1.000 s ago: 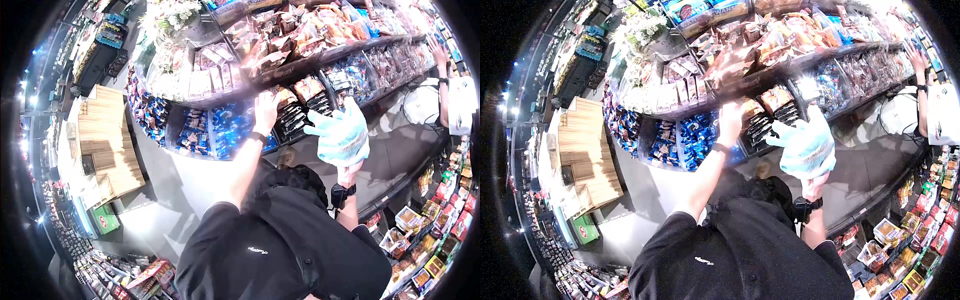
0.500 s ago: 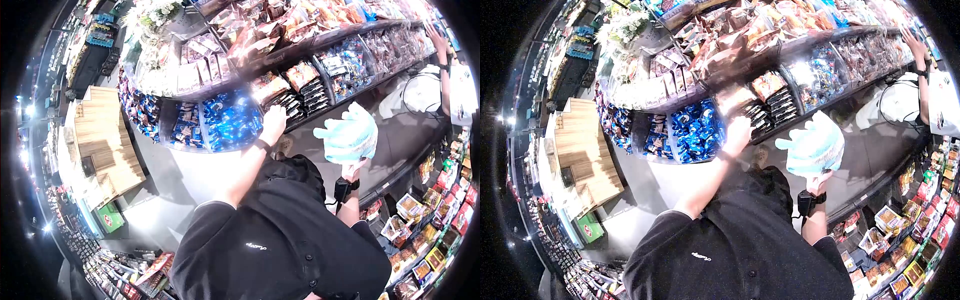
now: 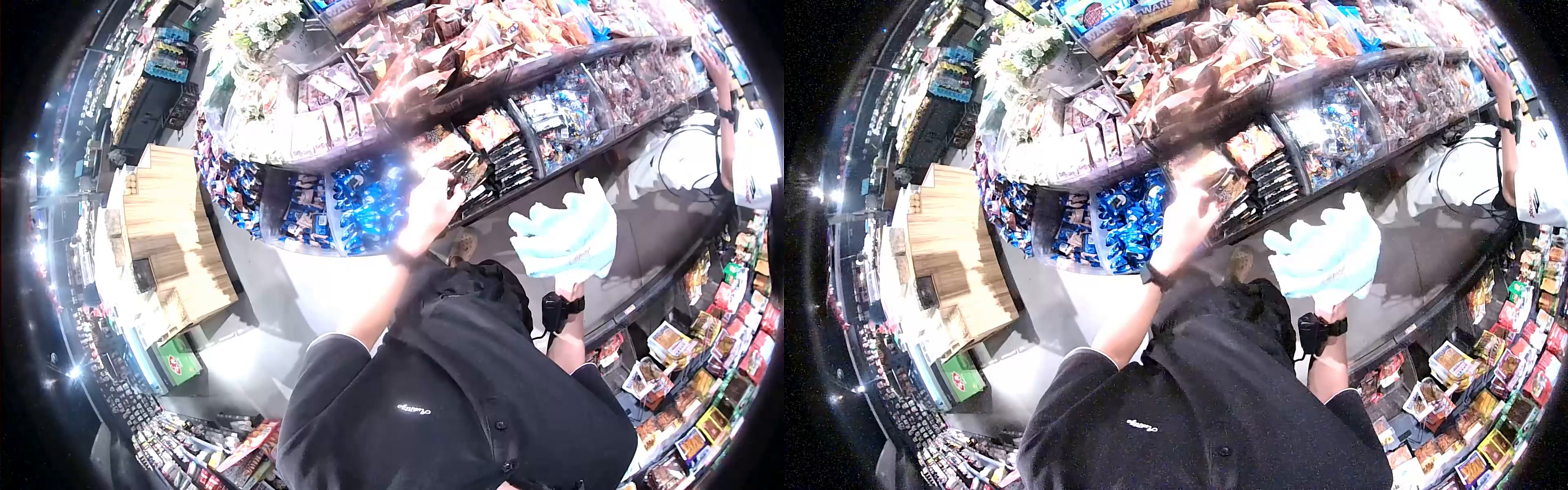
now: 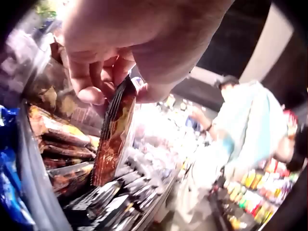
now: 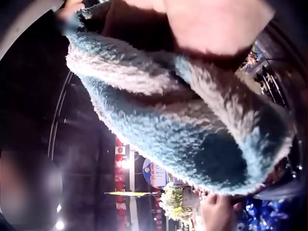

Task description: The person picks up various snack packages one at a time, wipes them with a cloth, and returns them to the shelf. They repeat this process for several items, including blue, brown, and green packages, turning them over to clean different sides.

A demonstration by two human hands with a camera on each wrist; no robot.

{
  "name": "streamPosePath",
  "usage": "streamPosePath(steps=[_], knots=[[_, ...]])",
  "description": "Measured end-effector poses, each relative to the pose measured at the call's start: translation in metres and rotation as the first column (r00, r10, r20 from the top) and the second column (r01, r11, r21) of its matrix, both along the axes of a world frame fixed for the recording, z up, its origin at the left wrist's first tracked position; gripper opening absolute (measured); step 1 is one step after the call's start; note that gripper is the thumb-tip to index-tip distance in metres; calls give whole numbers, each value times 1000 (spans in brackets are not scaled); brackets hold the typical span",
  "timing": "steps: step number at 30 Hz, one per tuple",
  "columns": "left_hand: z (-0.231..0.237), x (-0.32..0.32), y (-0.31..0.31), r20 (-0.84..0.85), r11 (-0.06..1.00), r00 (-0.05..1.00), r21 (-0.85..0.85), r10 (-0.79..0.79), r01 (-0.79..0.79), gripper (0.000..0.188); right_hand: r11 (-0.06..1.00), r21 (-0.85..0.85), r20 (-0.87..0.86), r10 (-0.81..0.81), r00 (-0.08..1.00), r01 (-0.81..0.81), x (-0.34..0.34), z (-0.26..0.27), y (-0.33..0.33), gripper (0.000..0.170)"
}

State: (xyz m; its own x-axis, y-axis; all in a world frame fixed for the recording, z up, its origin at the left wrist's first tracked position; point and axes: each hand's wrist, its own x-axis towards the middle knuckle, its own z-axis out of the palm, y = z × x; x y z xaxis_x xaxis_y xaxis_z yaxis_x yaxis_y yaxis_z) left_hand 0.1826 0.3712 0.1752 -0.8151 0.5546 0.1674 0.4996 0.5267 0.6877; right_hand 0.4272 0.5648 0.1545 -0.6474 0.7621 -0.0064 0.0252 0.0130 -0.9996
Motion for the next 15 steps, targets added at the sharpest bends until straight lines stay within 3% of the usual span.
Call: streamPosePath(steps=[2,3,5,8,11,13,15], knots=[[22,2,-12,179,967,982,234,58,-100,18,997,11,8,71,997,-71,-8,6,-2,73],[51,6,-18,395,973,909,123,133,-196,17,992,26,16,121,992,-122,-14,9,-3,73],[71,15,-27,608,894,792,323,56,-311,21,971,52,40,231,972,-233,-24,17,-11,72],[99,29,-29,606,832,794,465,-51,-301,19,911,86,66,399,915,-403,-43,27,-22,72],[129,41,-26,587,902,807,381,-65,-204,18,857,114,67,498,865,-502,-62,35,-35,72],[114,45,-30,479,916,873,384,-91,-116,28,842,148,27,520,854,-518,-76,35,-44,71],[122,53,-23,497,875,865,446,-66,-189,35,878,207,-166,467,869,-432,-95,32,-55,67]])
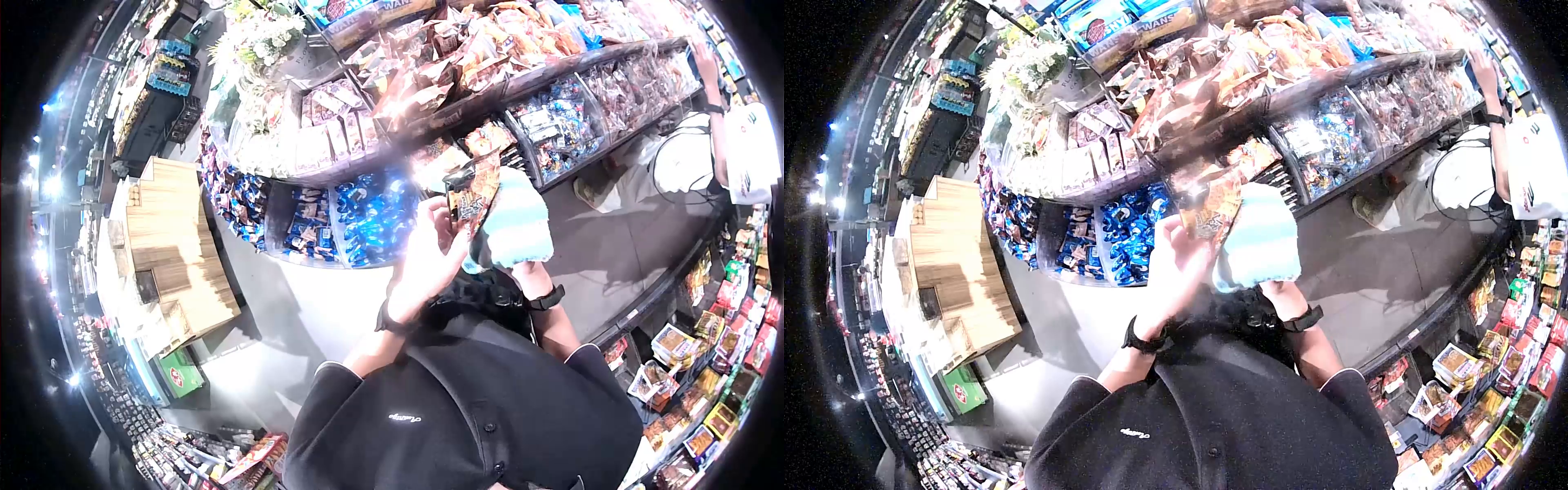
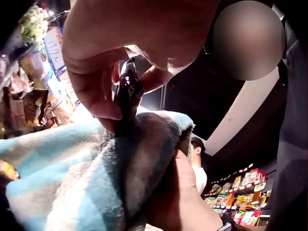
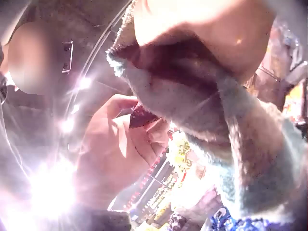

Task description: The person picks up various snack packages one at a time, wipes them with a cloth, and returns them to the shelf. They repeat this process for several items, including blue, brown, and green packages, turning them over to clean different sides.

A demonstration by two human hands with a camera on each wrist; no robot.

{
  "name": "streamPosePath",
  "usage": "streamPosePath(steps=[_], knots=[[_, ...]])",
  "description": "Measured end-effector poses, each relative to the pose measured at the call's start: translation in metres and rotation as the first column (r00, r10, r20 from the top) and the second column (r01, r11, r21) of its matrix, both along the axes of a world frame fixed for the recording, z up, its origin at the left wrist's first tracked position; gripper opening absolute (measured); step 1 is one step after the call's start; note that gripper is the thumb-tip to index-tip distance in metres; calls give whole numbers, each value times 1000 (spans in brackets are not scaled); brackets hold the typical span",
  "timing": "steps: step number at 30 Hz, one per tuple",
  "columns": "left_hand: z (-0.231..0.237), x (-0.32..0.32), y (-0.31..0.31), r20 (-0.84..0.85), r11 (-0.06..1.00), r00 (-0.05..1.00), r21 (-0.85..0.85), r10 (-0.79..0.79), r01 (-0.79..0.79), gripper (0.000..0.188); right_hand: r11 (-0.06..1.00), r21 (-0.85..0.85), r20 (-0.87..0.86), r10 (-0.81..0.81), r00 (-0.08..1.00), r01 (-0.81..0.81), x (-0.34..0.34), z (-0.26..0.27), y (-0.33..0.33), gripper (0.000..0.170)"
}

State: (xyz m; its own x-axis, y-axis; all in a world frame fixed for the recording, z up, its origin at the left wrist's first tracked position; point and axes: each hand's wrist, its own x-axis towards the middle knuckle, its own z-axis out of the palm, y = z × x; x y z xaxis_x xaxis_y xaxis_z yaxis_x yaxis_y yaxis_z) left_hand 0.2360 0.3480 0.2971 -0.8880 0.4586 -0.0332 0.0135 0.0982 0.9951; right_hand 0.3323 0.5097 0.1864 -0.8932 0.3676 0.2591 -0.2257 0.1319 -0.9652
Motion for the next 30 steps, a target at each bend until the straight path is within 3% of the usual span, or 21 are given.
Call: streamPosePath(steps=[2,4,6,8,10,13,14,15,18,20,21,22,24,28,30], knots=[[11,0,0,-66,990,997,-138,-42,33,37,998,-44,-198,-57,978,49,-21,0,-14,63],[11,-1,-4,-97,979,991,-194,-88,68,38,962,-271,-143,-23,989,-16,-29,32,-21,55],[0,-4,-9,-98,979,986,-166,-133,116,40,957,-291,-24,-4,1000,-3,-23,35,-17,54],[0,-4,-12,-79,980,984,-127,-162,151,39,994,-108,-151,-26,988,10,-26,36,-13,54],[4,-5,-14,-103,978,978,-123,-182,169,38,989,-138,-126,-60,990,43,-31,64,-16,52],[8,-8,-23,-101,933,956,-267,-277,242,39,904,-428,-4,-16,1000,13,-37,110,-17,38],[8,-10,-26,-157,910,931,-317,-330,268,41,852,-522,64,69,996,-25,-35,122,-13,32],[7,-11,-30,-208,884,900,-367,-383,291,42,938,-346,-39,23,999,-35,-37,118,-8,27],[-8,-17,-41,-225,806,833,-468,-505,362,47,896,-432,-86,-157,984,105,-29,90,-1,22],[-23,-22,-46,-306,789,778,-499,-548,359,45,853,-483,-1,-227,974,199,-8,57,14,30],[-31,-23,-47,-325,795,794,-528,-514,298,43,841,-526,-34,-174,984,130,-1,54,24,37],[-42,-29,-46,-231,800,855,-522,-465,295,41,785,-597,-53,-246,968,166,5,46,28,39],[-64,-38,-42,-89,796,936,-557,-342,238,41,863,-443,-18,-279,960,243,22,33,42,43],[-115,-51,-23,-365,826,857,-552,-363,115,36,824,-487,-23,-345,938,290,53,10,57,43],[-139,-60,-10,-345,756,845,-646,-409,102,33,825,-482,9,-331,944,294,65,5,59,43]])
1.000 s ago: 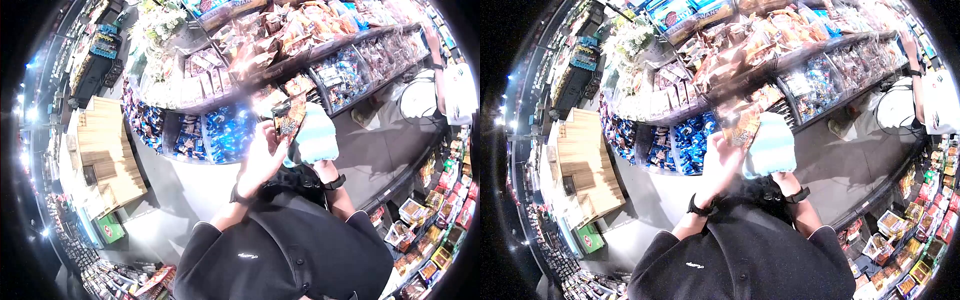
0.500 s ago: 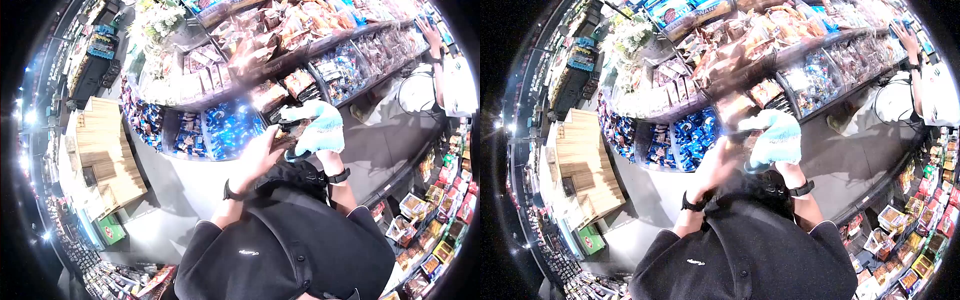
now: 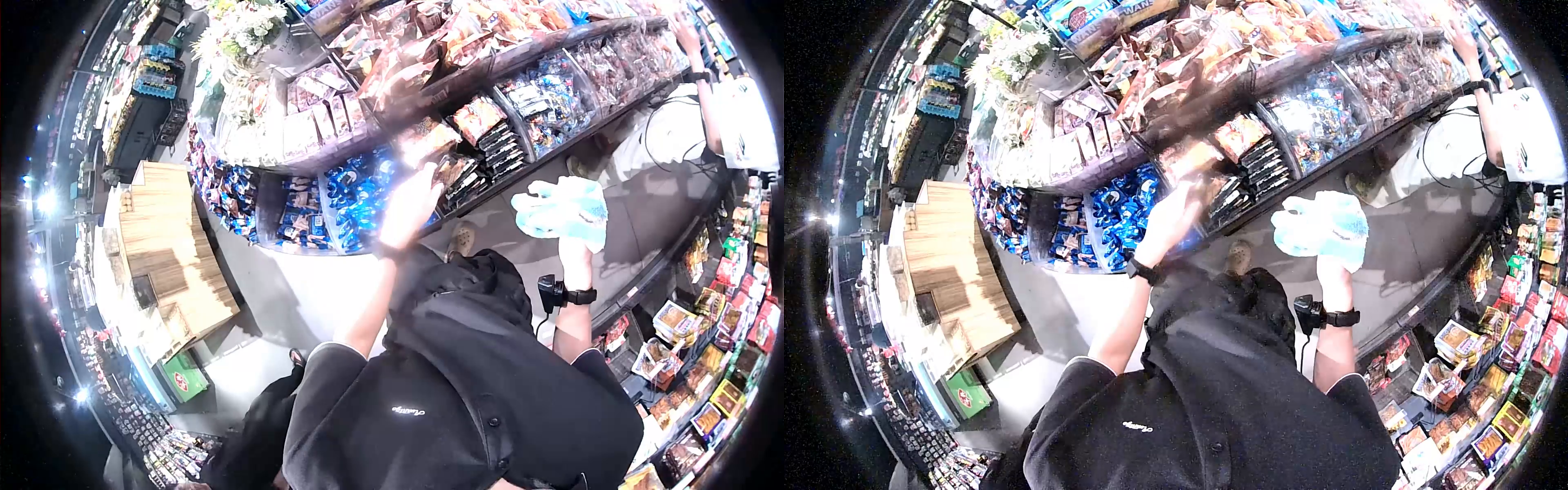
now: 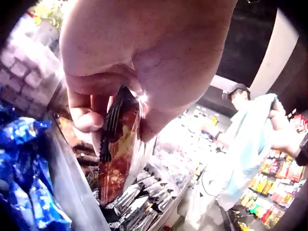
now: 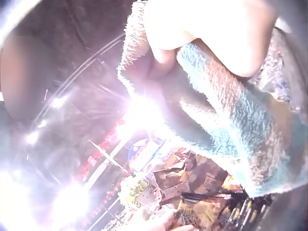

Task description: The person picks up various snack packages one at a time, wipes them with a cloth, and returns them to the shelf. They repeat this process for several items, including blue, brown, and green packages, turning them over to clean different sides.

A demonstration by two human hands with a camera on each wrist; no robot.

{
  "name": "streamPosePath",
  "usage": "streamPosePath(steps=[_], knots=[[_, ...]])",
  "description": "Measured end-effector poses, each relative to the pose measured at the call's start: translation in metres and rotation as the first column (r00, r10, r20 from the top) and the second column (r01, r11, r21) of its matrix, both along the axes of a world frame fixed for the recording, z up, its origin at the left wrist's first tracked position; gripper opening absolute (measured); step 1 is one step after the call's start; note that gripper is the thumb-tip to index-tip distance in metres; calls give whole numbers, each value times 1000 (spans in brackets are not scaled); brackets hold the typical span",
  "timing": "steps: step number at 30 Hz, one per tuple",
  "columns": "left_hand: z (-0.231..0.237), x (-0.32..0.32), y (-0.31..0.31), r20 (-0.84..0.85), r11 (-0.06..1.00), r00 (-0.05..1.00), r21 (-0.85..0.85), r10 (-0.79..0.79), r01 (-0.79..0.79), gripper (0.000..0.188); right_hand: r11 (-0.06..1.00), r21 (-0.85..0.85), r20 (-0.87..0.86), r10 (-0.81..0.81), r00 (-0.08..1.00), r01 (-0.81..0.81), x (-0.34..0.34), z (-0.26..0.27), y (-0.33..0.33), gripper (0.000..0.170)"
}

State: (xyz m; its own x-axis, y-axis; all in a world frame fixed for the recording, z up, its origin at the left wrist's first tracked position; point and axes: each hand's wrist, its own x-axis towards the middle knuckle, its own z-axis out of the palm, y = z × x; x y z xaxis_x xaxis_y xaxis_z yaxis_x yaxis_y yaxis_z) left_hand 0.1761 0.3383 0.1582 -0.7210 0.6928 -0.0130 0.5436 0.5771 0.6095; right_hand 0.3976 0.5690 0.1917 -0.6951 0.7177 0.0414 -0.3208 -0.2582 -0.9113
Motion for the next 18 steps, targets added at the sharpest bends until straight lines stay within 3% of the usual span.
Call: streamPosePath(steps=[3,6,8,10,11,14,18], knots=[[-18,-9,22,-55,997,998,-75,-13,9,33,999,-49,25,0,1000,1,14,-2,-4,43],[-26,-13,37,-304,997,953,73,20,3,35,991,-135,-10,-4,1000,3,17,-2,-7,43],[-33,-16,41,-329,999,944,-50,-13,-3,35,980,-197,-27,-5,1000,0,22,-2,-11,43],[-44,-18,42,-425,993,903,-119,-68,18,35,990,-143,-28,-1,1000,-3,25,-3,-9,44],[-51,-17,42,-272,985,959,-169,-83,37,34,993,-116,-28,4,1000,-7,27,-5,-8,44],[-72,-15,41,-337,969,939,-246,-65,-22,33,994,-103,31,-17,999,20,34,-14,-3,47],[-68,-9,51,-416,978,909,-187,11,-97,28,996,82,71,21,997,-26,28,-8,-3,51]])
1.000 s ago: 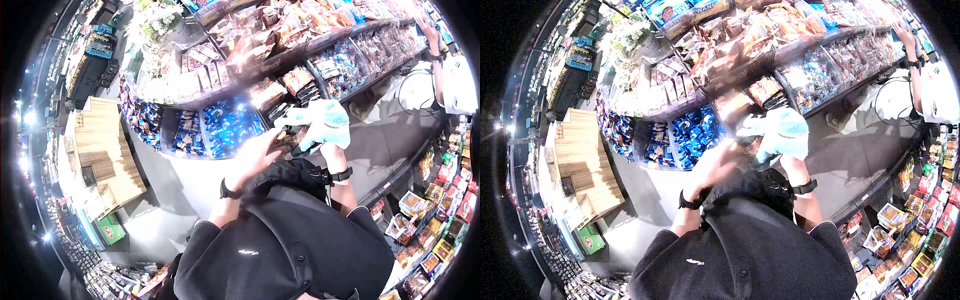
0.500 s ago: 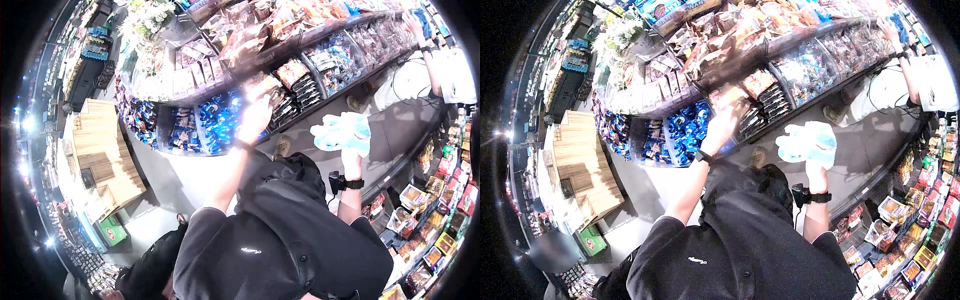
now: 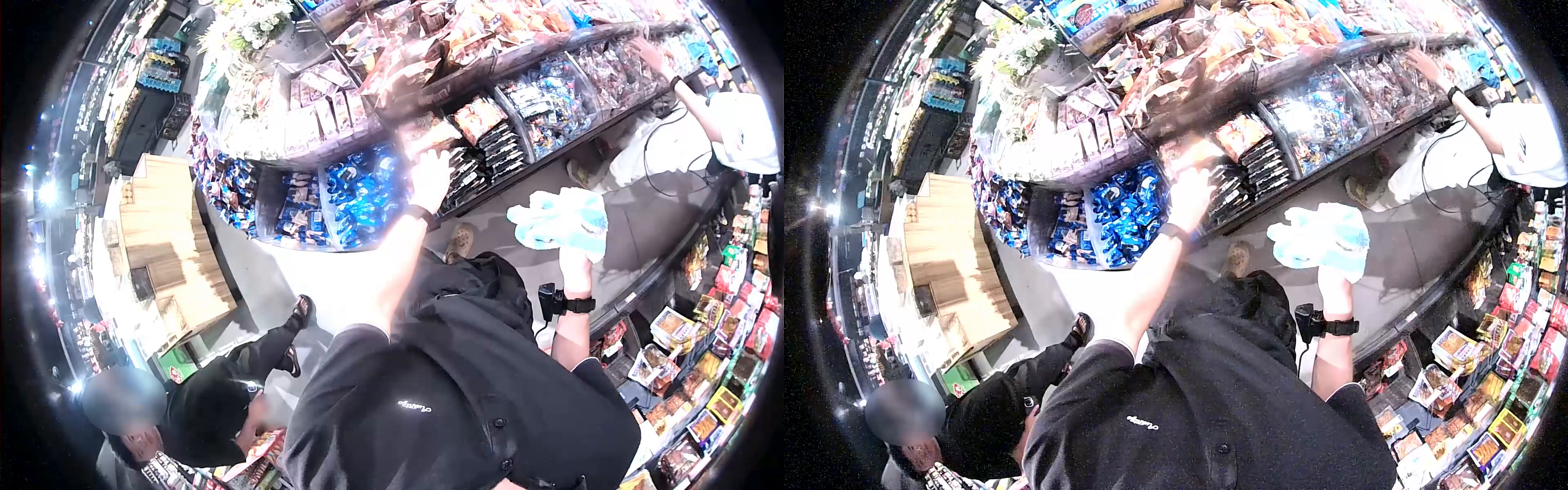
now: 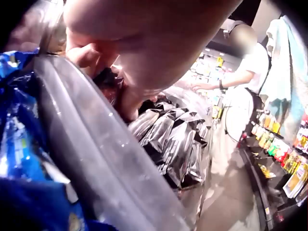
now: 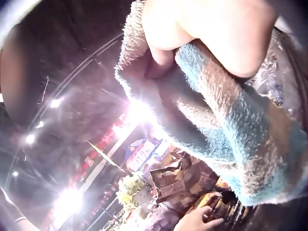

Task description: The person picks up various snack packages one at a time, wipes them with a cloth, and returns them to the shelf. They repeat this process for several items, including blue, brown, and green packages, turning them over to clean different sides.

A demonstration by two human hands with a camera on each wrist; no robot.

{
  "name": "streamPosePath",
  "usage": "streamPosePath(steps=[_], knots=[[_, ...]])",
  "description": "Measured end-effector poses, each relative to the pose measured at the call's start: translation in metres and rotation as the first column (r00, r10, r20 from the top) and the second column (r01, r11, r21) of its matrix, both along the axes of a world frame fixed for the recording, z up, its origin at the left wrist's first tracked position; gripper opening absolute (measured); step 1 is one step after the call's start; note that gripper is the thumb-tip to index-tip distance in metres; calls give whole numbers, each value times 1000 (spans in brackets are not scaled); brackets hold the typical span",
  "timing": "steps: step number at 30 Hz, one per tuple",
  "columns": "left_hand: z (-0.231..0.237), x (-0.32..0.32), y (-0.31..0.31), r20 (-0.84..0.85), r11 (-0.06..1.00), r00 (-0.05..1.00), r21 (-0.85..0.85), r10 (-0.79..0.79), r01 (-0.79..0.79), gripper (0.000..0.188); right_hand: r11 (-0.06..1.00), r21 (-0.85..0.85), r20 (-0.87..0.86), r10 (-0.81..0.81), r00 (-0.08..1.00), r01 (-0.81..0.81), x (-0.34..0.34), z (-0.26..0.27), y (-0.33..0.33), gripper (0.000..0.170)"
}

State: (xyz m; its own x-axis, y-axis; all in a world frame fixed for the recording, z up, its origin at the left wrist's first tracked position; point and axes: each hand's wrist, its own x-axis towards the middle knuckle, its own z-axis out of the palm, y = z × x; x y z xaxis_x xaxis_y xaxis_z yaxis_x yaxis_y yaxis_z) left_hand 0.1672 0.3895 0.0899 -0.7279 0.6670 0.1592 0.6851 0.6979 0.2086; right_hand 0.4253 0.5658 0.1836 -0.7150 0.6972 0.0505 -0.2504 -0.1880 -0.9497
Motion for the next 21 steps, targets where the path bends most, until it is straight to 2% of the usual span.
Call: streamPosePath(steps=[4,5,8,11,13,15,16,17,18,20,21], knots=[[6,-1,5,44,1000,999,31,-5,4,22,994,-107,-66,20,998,-27,6,-16,4,50],[4,-1,1,60,995,998,98,-13,7,20,990,-136,-83,24,996,-35,9,-21,6,49],[-3,-5,-4,104,995,994,93,-32,22,15,977,-201,-129,41,991,-67,14,-34,7,49],[-19,-9,0,91,994,995,101,-42,33,12,969,-234,-122,55,991,-83,10,-27,4,50],[-16,-3,2,99,988,994,155,-41,25,11,959,-263,-129,77,989,-109,6,-21,1,50],[-10,4,3,112,991,994,132,-9,-5,11,938,-313,-153,104,983,-148,1,-15,-2,51],[-3,7,1,103,992,995,129,-1,-13,12,919,-349,-175,127,976,-182,-3,-11,-5,51],[4,12,-4,149,978,989,202,16,-47,12,896,-390,-194,145,970,-212,-6,-8,-6,51],[12,14,-13,118,978,993,201,25,-49,14,864,-436,-223,165,961,-250,-11,-4,-8,51],[39,21,-46,177,893,979,420,96,-163,15,767,-542,-291,212,933,-344,-22,7,-13,52],[48,24,-70,191,855,969,464,160,-232,15,706,-590,-327,234,916,-391,-27,10,-16,52]])
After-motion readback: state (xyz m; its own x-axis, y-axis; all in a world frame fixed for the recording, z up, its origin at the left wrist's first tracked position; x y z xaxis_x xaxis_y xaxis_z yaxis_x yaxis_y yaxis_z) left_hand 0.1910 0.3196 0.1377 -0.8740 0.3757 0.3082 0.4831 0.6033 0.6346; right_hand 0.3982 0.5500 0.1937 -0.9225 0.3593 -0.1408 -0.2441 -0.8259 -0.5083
